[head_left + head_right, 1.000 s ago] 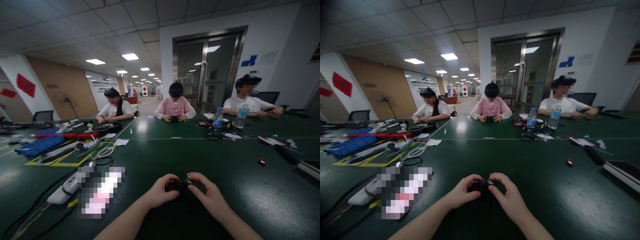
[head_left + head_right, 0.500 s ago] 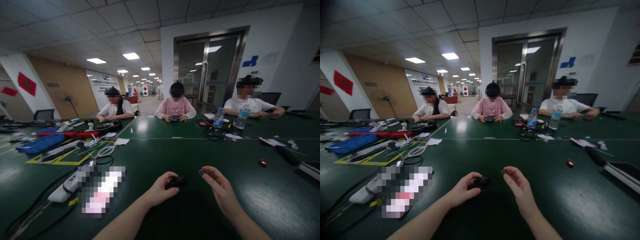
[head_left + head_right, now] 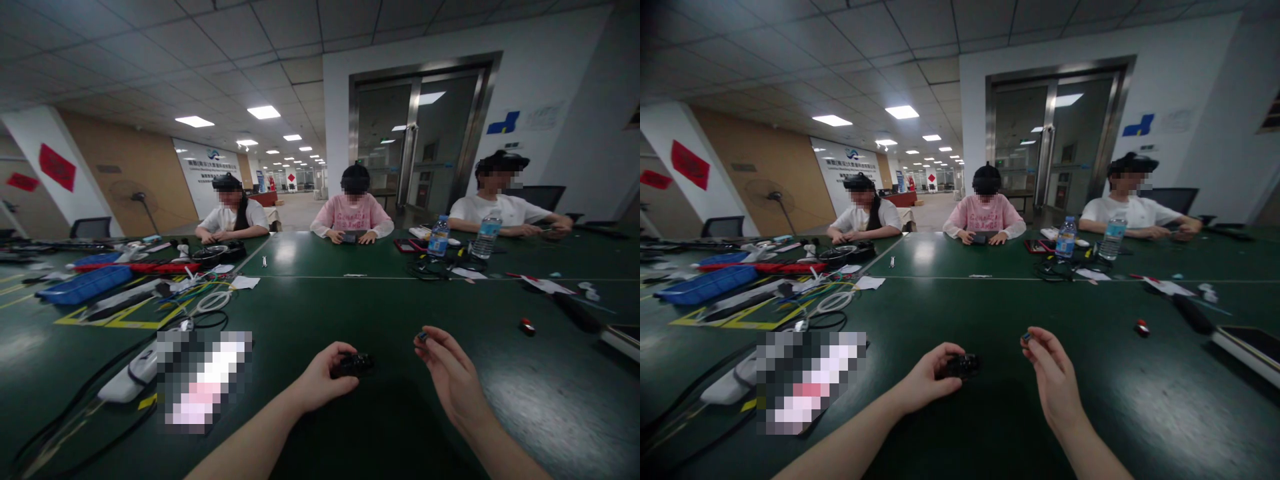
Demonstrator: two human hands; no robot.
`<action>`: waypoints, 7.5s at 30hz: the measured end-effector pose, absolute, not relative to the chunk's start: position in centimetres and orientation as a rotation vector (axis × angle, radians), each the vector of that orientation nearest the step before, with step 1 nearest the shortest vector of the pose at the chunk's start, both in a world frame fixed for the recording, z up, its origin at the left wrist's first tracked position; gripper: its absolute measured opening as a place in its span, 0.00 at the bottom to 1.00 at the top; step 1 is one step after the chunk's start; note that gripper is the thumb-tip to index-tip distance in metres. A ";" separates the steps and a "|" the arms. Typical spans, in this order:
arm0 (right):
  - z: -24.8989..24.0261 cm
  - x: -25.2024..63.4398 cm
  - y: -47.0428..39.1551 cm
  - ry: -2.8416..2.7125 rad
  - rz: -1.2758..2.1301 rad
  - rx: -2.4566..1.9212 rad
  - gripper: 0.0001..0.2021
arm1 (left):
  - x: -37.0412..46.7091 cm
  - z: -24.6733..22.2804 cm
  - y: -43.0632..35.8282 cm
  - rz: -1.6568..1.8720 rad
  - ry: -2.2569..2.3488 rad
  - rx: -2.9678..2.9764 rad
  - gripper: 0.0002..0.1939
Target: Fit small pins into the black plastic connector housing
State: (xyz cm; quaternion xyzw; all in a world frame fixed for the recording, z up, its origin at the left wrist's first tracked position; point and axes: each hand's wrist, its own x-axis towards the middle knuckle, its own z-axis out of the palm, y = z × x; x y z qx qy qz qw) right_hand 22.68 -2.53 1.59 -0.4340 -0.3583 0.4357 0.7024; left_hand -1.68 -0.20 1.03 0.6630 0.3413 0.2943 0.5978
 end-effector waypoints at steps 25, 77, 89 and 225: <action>0.6 23.3 -2.0 -0.837 0.953 -0.982 0.12 | -1.8 1.3 -0.2 0.685 0.750 1.517 0.22; 1.6 19.1 -3.9 -1.935 0.834 -1.307 0.11 | -1.0 -0.4 0.0 0.670 0.729 1.630 0.22; 1.3 19.0 -3.9 -1.944 0.805 -1.314 0.11 | -1.0 -0.4 -0.1 0.687 0.720 1.647 0.22; 1.7 19.5 -2.3 -1.793 0.979 -1.377 0.21 | -0.7 -0.9 2.1 0.709 0.896 1.707 0.29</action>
